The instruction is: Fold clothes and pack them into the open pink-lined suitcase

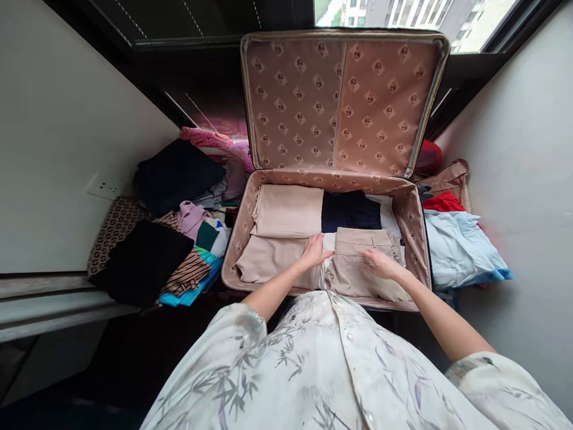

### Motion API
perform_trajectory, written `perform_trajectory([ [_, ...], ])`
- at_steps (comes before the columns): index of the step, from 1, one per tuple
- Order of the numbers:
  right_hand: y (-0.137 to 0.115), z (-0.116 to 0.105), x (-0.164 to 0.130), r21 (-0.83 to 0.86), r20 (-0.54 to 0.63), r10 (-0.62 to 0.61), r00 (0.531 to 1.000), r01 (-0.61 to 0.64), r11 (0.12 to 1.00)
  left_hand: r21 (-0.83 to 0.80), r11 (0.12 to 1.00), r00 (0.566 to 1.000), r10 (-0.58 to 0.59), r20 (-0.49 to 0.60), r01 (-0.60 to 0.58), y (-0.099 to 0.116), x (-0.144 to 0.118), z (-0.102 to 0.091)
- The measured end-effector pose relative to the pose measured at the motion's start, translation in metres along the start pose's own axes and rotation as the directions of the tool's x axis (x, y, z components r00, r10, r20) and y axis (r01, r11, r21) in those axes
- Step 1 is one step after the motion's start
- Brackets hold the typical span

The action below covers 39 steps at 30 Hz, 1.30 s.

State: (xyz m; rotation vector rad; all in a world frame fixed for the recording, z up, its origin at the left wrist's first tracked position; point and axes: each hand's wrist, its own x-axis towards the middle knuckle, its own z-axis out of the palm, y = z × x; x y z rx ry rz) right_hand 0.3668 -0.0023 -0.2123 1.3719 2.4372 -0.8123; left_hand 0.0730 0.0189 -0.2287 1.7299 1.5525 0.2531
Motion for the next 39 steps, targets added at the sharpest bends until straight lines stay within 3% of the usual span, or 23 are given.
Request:
perform_trajectory([
  [4,0.011,-0.02,0.052,-0.159,-0.054,0.135,0.989,-0.142,0.977,0.191,0.981,0.989,-0.035,0.146,0.007,0.036,0.042,0.017],
  [7,0.013,-0.023,0.076,-0.231,-0.01,0.041,0.999,-0.043,0.972,0.297,0.955,0.975,-0.052,0.214,-0.014,0.055,0.053,0.029],
  [10,0.018,-0.02,0.082,-0.193,0.049,-0.091,0.995,0.099,0.976,0.294,0.952,0.949,-0.011,0.314,-0.086,0.067,0.043,0.039],
  [12,0.026,-0.02,0.077,-0.149,0.087,-0.124,0.989,0.136,0.98,0.272,0.938,0.928,0.107,0.356,-0.212,0.072,0.027,0.046],
  [14,0.037,-0.021,0.065,-0.13,0.129,-0.158,0.979,0.175,0.976,0.286,0.872,0.885,0.284,0.368,-0.398,0.074,0.006,0.051],
  [16,0.048,-0.023,0.05,-0.124,0.171,-0.216,0.961,0.239,0.963,0.298,0.767,0.808,0.453,0.376,-0.568,0.073,-0.012,0.056],
  [19,0.057,-0.023,0.028,-0.116,0.228,-0.264,0.937,0.295,0.948,0.236,0.687,0.715,0.584,0.385,-0.688,0.067,-0.027,0.061],
  [21,0.058,-0.023,0.018,-0.128,0.255,-0.239,0.937,0.278,0.952,0.192,0.749,0.753,0.541,0.376,-0.634,0.061,-0.028,0.064],
  [23,0.057,-0.022,0.011,-0.155,0.263,-0.194,0.945,0.24,0.958,0.156,0.858,0.828,0.401,0.391,-0.489,0.055,-0.025,0.066],
  [24,0.056,-0.022,0.008,-0.169,0.256,-0.172,0.951,0.219,0.961,0.143,0.892,0.845,0.34,0.412,-0.429,0.053,-0.024,0.067],
  [26,0.056,-0.023,0.005,-0.181,0.242,-0.152,0.958,0.199,0.963,0.121,0.903,0.829,0.316,0.461,-0.412,0.052,-0.025,0.067],
  [31,0.062,-0.036,-0.006,-0.199,0.268,-0.093,0.959,0.149,0.968,0.064,0.814,0.737,0.485,0.471,-0.577,0.062,-0.037,0.06],
  [36,0.058,-0.06,-0.039,-0.236,0.253,-0.006,0.967,0.068,0.969,0.109,0.789,0.752,0.52,0.405,-0.605,0.07,-0.05,0.042],
  [39,0.044,-0.084,-0.063,-0.227,0.206,-0.03,0.978,0.077,0.971,0.081,0.812,0.784,0.525,0.33,-0.578,0.07,-0.062,0.013],
])
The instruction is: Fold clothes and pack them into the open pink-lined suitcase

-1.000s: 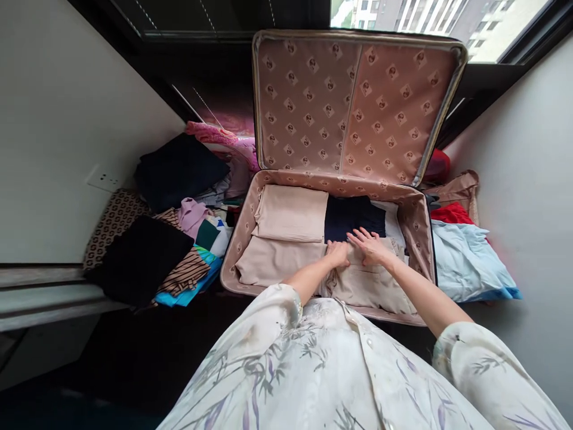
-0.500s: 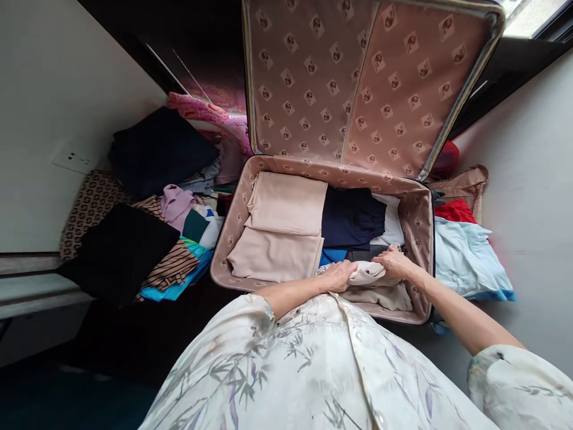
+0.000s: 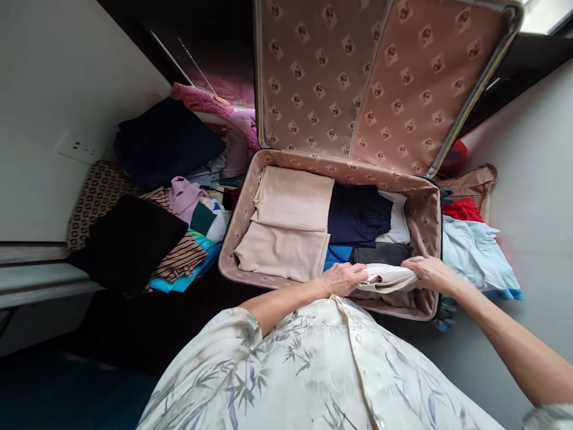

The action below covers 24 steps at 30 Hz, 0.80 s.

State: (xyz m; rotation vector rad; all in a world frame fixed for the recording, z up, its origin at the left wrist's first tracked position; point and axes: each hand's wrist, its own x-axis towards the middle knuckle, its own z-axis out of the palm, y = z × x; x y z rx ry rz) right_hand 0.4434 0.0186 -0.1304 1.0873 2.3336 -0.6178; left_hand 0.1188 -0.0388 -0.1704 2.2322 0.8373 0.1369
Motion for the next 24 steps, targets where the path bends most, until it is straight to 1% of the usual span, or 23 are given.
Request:
perform_trajectory([
  [3,-0.021,-0.036,-0.015,-0.019,-0.096,-0.045,0.994,0.043,0.999,-0.111,0.994,0.992,-0.003,-0.13,-0.012,0.004,-0.033,-0.041],
  [5,-0.04,-0.067,-0.012,-0.037,-0.134,-0.088,0.987,0.084,0.996,-0.168,0.985,0.978,-0.006,-0.208,-0.03,0.007,-0.061,-0.075],
  [7,-0.061,-0.101,0.003,-0.036,-0.15,-0.127,0.98,0.123,0.992,-0.207,0.978,0.965,-0.019,-0.262,-0.037,0.006,-0.088,-0.114],
  [9,-0.079,-0.135,0.031,-0.014,-0.136,-0.161,0.978,0.161,0.987,-0.251,0.968,0.956,-0.049,-0.289,-0.026,-0.005,-0.109,-0.155],
  [11,-0.093,-0.169,0.072,0.017,-0.101,-0.178,0.979,0.18,0.983,-0.28,0.96,0.954,-0.09,-0.287,0.007,-0.03,-0.121,-0.195],
  [13,-0.103,-0.2,0.124,0.028,-0.085,-0.157,0.984,0.159,0.987,-0.25,0.964,0.95,-0.156,-0.271,0.087,-0.071,-0.12,-0.23],
  [14,-0.107,-0.213,0.151,0.02,-0.108,-0.127,0.986,0.13,0.991,-0.204,0.967,0.94,-0.207,-0.27,0.154,-0.095,-0.115,-0.245],
  [15,-0.111,-0.222,0.179,-0.003,-0.154,-0.08,0.985,0.08,0.997,-0.137,0.957,0.911,-0.286,-0.298,0.256,-0.119,-0.109,-0.256],
  [16,-0.114,-0.227,0.204,-0.036,-0.239,-0.019,0.971,0.011,0.999,-0.06,0.924,0.858,-0.373,-0.352,0.378,-0.141,-0.102,-0.263],
  [17,-0.118,-0.227,0.226,-0.064,-0.339,0.026,0.941,-0.051,0.997,0.013,0.869,0.791,-0.444,-0.421,0.495,-0.16,-0.095,-0.264],
  [18,-0.122,-0.222,0.243,-0.078,-0.431,0.065,0.9,-0.109,0.991,0.08,0.805,0.731,-0.485,-0.479,0.587,-0.174,-0.09,-0.26],
  [19,-0.126,-0.211,0.254,-0.071,-0.503,0.095,0.859,-0.151,0.986,0.144,0.754,0.702,-0.499,-0.508,0.641,-0.182,-0.088,-0.251],
  [20,-0.131,-0.194,0.259,-0.042,-0.542,0.121,0.832,-0.17,0.985,0.208,0.73,0.715,-0.497,-0.492,0.651,-0.184,-0.09,-0.238],
  [21,-0.136,-0.173,0.258,0.014,-0.541,0.149,0.828,-0.168,0.986,0.271,0.738,0.765,-0.487,-0.421,0.618,-0.181,-0.096,-0.22],
  [22,-0.142,-0.148,0.252,0.095,-0.502,0.186,0.844,-0.16,0.982,0.32,0.771,0.831,-0.468,-0.302,0.551,-0.175,-0.105,-0.2],
  [23,-0.149,-0.12,0.242,0.197,-0.424,0.218,0.879,-0.145,0.969,0.349,0.815,0.885,-0.443,-0.142,0.463,-0.166,-0.118,-0.179],
  [24,-0.156,-0.091,0.23,0.32,-0.31,0.245,0.918,-0.142,0.937,0.346,0.857,0.91,-0.415,0.024,0.381,-0.158,-0.134,-0.157],
])
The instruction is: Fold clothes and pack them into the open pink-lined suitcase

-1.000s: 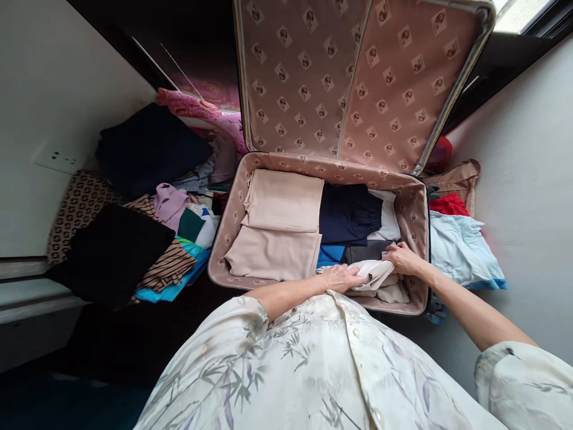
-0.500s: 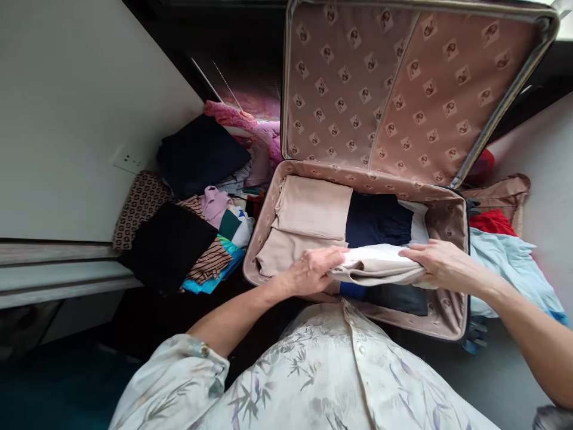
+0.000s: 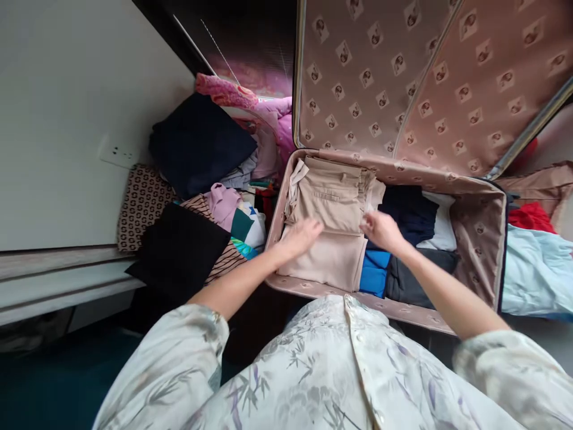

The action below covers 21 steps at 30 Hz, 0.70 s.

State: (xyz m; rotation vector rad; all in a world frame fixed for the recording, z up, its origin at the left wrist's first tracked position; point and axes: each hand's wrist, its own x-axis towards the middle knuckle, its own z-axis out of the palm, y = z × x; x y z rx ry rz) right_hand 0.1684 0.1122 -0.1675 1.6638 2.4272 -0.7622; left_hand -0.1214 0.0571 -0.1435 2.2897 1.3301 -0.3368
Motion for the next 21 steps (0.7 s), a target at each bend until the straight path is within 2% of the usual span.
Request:
perform_trajectory([
  [1,0.004,0.024,-0.022,0.098,0.132,0.058,0.99,-0.071,0.993,-0.015,0.998,0.991,0.06,0.119,-0.058,0.007,-0.017,0.019],
  [2,0.007,0.047,-0.042,0.168,0.27,0.126,0.955,-0.175,0.97,-0.024,0.997,0.976,0.082,0.201,-0.079,0.01,-0.033,0.038],
  [4,0.009,0.087,-0.072,0.264,0.439,0.276,0.855,-0.416,0.87,0.004,1.0,0.955,0.029,0.294,-0.031,0.01,-0.053,0.067],
  [6,0.005,0.115,-0.086,0.328,0.467,0.409,0.784,-0.583,0.744,0.058,0.998,0.95,-0.035,0.31,0.018,0.003,-0.059,0.085],
  [8,-0.005,0.131,-0.085,0.377,0.414,0.495,0.764,-0.639,0.67,0.111,0.994,0.955,-0.045,0.294,0.012,-0.004,-0.053,0.094],
  [10,-0.019,0.139,-0.079,0.405,0.351,0.521,0.778,-0.628,0.665,0.15,0.989,0.96,-0.026,0.279,-0.017,-0.006,-0.046,0.098],
  [12,-0.033,0.142,-0.074,0.409,0.342,0.512,0.788,-0.615,0.674,0.176,0.984,0.964,-0.015,0.265,-0.033,-0.005,-0.043,0.103],
  [15,-0.047,0.145,-0.071,0.343,0.434,0.488,0.757,-0.64,0.688,0.213,0.977,0.973,-0.015,0.228,-0.035,-0.001,-0.048,0.112],
  [19,-0.047,0.137,-0.079,0.285,0.493,0.473,0.73,-0.649,0.705,0.21,0.976,0.989,0.018,0.145,-0.048,0.001,-0.054,0.119],
  [20,-0.044,0.132,-0.084,0.277,0.455,0.478,0.751,-0.63,0.725,0.2,0.979,0.99,0.022,0.136,-0.049,0.001,-0.054,0.119],
  [21,-0.042,0.127,-0.089,0.254,0.376,0.478,0.793,-0.585,0.77,0.191,0.981,0.99,0.02,0.141,-0.047,0.0,-0.053,0.117],
])
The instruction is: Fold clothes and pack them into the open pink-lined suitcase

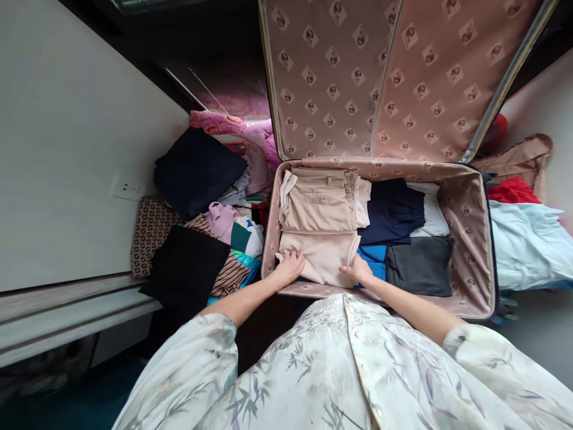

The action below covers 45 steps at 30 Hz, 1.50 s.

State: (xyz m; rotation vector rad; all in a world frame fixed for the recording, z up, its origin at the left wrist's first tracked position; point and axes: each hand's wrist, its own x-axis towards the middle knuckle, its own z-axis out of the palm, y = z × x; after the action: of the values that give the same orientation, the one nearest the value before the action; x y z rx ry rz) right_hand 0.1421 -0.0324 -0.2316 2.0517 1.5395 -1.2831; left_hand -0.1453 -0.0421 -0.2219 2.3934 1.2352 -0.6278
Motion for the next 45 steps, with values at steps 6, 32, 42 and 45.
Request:
perform_trajectory([
  [6,0.007,-0.003,-0.022,-0.499,0.005,-0.704,0.71,0.612,0.613,-0.035,0.998,0.993,-0.041,0.108,0.045,-0.017,0.017,-0.028],
  [32,-0.14,-0.255,0.037,-0.628,-0.377,-0.636,0.674,0.318,0.71,-0.27,0.92,0.806,-0.38,-0.453,0.282,-0.112,0.062,-0.263],
  [42,-0.13,-0.168,0.104,-0.593,-0.358,-0.753,0.552,0.488,0.64,-0.377,0.903,0.947,-0.282,-0.156,0.207,-0.039,0.108,-0.082],
  [45,-0.152,-0.177,0.125,-0.624,-0.361,-0.783,0.507,0.492,0.607,-0.403,0.881,0.938,-0.322,-0.125,0.249,-0.036,0.121,-0.062],
])
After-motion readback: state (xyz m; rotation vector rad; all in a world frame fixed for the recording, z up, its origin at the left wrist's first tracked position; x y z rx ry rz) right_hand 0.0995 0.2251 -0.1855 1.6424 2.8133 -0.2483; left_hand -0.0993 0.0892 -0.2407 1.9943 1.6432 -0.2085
